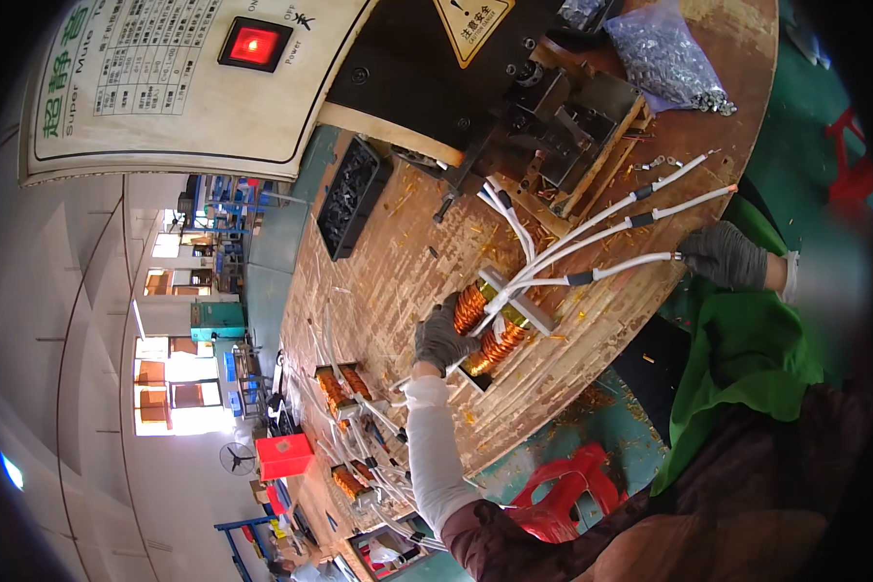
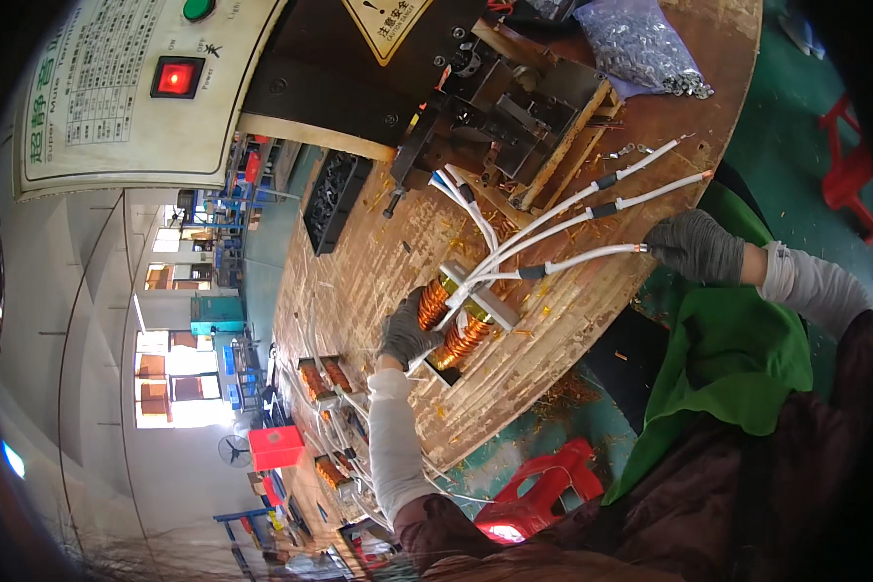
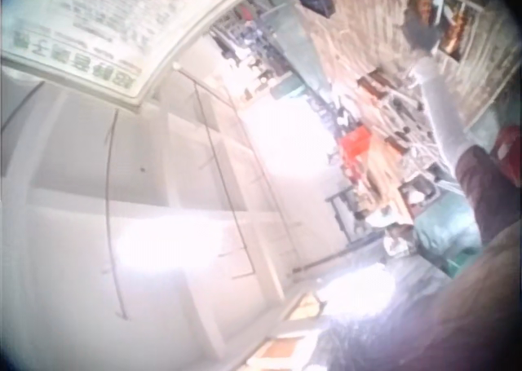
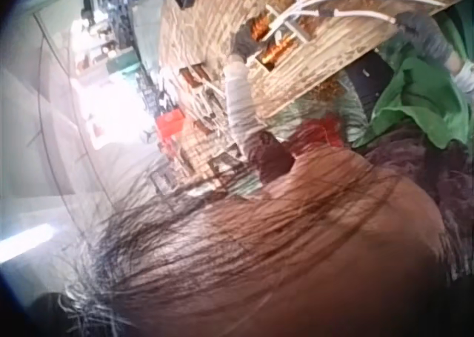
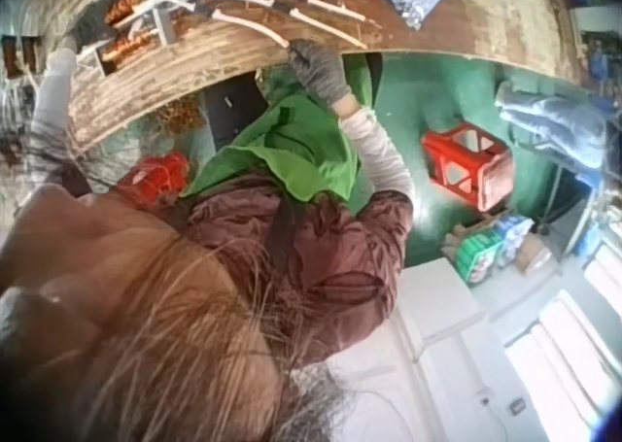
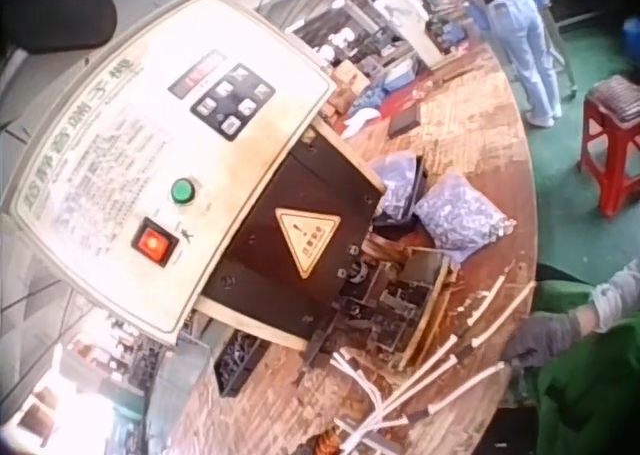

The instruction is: Crimping metal terminals onto the ends of electrical wires using a terminal crimping machine.

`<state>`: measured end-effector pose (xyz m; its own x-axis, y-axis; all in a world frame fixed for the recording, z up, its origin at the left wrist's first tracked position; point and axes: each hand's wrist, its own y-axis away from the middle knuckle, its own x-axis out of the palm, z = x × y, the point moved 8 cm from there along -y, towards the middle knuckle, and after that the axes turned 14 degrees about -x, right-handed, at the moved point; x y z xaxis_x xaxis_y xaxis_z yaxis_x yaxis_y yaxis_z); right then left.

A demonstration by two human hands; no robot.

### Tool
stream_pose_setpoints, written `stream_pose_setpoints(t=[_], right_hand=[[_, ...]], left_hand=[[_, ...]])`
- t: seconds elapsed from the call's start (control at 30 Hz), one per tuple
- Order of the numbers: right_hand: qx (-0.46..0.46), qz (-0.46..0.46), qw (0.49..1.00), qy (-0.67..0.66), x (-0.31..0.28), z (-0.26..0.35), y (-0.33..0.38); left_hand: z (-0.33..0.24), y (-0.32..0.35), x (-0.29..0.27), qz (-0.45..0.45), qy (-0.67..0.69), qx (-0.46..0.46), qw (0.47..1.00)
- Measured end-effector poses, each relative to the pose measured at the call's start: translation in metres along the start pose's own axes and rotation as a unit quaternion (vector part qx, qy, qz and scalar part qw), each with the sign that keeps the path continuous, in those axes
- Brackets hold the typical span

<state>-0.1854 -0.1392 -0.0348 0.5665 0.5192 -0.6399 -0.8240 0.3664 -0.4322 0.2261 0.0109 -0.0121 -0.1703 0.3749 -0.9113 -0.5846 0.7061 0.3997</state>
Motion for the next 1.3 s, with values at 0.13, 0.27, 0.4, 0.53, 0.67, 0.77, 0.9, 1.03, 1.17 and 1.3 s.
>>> stream_pose_setpoints(t=[0.13, 0.27, 0.4, 0.53, 0.67, 0.77, 0.9, 1.03, 1.17, 1.3], right_hand=[[-0.005, 0.029, 0.998, -0.051, 0.024, 0.005, 0.005], [-0.008, 0.064, 0.993, -0.104, 0.044, 0.015, -0.017], [-0.050, 0.057, 0.986, -0.149, 0.068, 0.030, -0.043], [-0.045, 0.044, 0.989, -0.133, 0.073, 0.028, -0.054], [-0.046, 0.026, 0.987, -0.153, 0.062, 0.022, -0.047], [-0.062, 0.018, 0.987, -0.148, 0.053, 0.029, -0.044], [-0.049, 0.033, 0.992, -0.115, 0.042, 0.027, -0.024], [-0.048, 0.049, 0.995, -0.077, 0.034, 0.012, -0.009], [-0.008, 0.011, 0.997, -0.081, 0.006, -0.005, 0.008], [0.023, -0.081, 0.990, 0.111, -0.047, -0.010, -0.035]], left_hand=[[0.005, 0.012, 0.002, 0.016, -0.035, 0.010, 0.999], [0.046, 0.044, 0.006, 0.013, -0.038, -0.032, 0.999], [0.101, 0.054, 0.036, -0.009, 0.015, -0.058, 0.998], [0.128, 0.049, 0.048, -0.013, 0.064, -0.057, 0.996], [0.085, 0.049, 0.014, 0.036, -0.050, -0.066, 0.996], [0.061, 0.050, -0.026, -0.030, -0.020, 0.046, 0.998], [-0.059, 0.065, -0.075, -0.124, 0.168, 0.170, 0.963], [-0.176, 0.110, -0.067, -0.055, 0.347, 0.376, 0.857], [-0.274, 0.103, -0.037, -0.161, 0.188, 0.403, 0.881], [-0.305, 0.052, -0.016, -0.268, 0.089, 0.284, 0.917]])
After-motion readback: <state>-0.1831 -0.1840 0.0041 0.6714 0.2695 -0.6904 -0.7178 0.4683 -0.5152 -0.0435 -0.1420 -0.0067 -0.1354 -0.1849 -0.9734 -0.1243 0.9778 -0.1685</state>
